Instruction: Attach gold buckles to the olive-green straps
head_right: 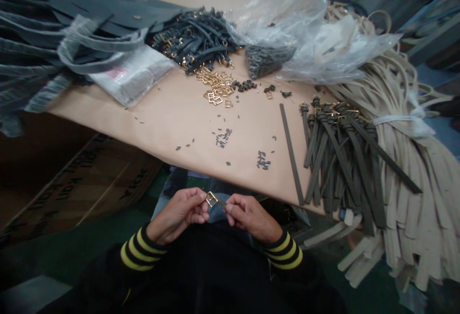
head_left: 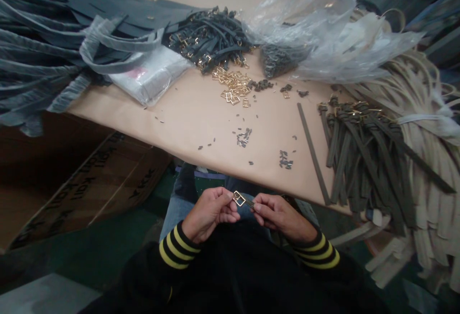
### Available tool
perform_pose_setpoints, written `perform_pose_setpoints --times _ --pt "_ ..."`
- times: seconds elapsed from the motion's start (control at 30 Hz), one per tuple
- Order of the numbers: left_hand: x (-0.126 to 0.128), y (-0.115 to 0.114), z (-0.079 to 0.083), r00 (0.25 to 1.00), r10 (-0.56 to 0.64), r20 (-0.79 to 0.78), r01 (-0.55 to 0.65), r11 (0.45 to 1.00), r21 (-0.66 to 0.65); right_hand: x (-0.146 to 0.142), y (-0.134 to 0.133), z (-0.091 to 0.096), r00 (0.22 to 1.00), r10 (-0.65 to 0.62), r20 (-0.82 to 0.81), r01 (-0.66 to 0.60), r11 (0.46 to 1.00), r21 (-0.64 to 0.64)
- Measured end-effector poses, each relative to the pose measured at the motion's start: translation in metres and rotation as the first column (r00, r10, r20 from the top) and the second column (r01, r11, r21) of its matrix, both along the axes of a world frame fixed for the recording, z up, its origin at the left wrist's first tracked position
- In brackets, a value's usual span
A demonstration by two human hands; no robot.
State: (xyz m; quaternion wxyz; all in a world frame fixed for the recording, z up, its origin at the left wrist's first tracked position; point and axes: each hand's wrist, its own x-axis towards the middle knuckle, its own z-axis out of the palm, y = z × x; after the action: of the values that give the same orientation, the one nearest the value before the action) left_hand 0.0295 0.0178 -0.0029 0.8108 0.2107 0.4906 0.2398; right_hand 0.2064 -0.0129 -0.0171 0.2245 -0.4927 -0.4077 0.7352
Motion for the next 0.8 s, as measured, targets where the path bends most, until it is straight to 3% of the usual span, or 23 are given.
perform_pose_setpoints --times 0.13,0.2,0.23,0.3,0.37,0.4,0.47,0.63,0.8 --pt "0.004 -0.002 0.0 0.999 -0.002 -0.052 0.004 0.999 0.042 0.0 -0.001 -0.003 1.0 -0.017 0.006 0.017 1.0 -0.004" --pt "0.006 -0.004 0.003 0.985 0.018 -0.17 0.014 0.982 0.19 0.0 -0.001 -0.004 0.999 -0.034 0.023 0.034 0.999 0.01" --pt "0.006 -0.006 0.005 0.968 0.041 -0.247 0.037 0.952 0.304 0.0 0.0 -0.005 0.998 -0.05 0.033 0.049 0.999 0.016" --pt "0.005 -0.008 0.01 0.918 0.098 -0.383 0.132 0.837 0.531 -0.001 0.001 -0.005 0.995 -0.089 0.041 0.088 0.996 0.026" --pt "0.004 -0.009 0.013 0.875 0.128 -0.467 0.244 0.717 0.653 -0.002 0.002 -0.004 0.993 -0.113 0.038 0.112 0.993 0.032" --pt "0.004 -0.009 0.014 0.86 0.122 -0.495 0.284 0.69 0.666 -0.003 0.002 -0.003 0.992 -0.119 0.039 0.118 0.992 0.035" --pt "0.004 -0.007 0.014 0.851 0.096 -0.517 0.304 0.712 0.633 -0.004 0.003 -0.002 0.992 -0.111 0.063 0.107 0.993 0.052" --pt "0.009 -0.001 0.013 0.927 0.032 -0.374 0.133 0.904 0.407 -0.006 0.004 0.001 0.986 -0.087 0.141 0.063 0.984 0.169" --pt "0.015 -0.003 0.013 0.957 0.011 -0.289 0.072 0.958 0.277 -0.011 0.007 0.003 0.99 -0.077 0.118 0.044 0.966 0.255"
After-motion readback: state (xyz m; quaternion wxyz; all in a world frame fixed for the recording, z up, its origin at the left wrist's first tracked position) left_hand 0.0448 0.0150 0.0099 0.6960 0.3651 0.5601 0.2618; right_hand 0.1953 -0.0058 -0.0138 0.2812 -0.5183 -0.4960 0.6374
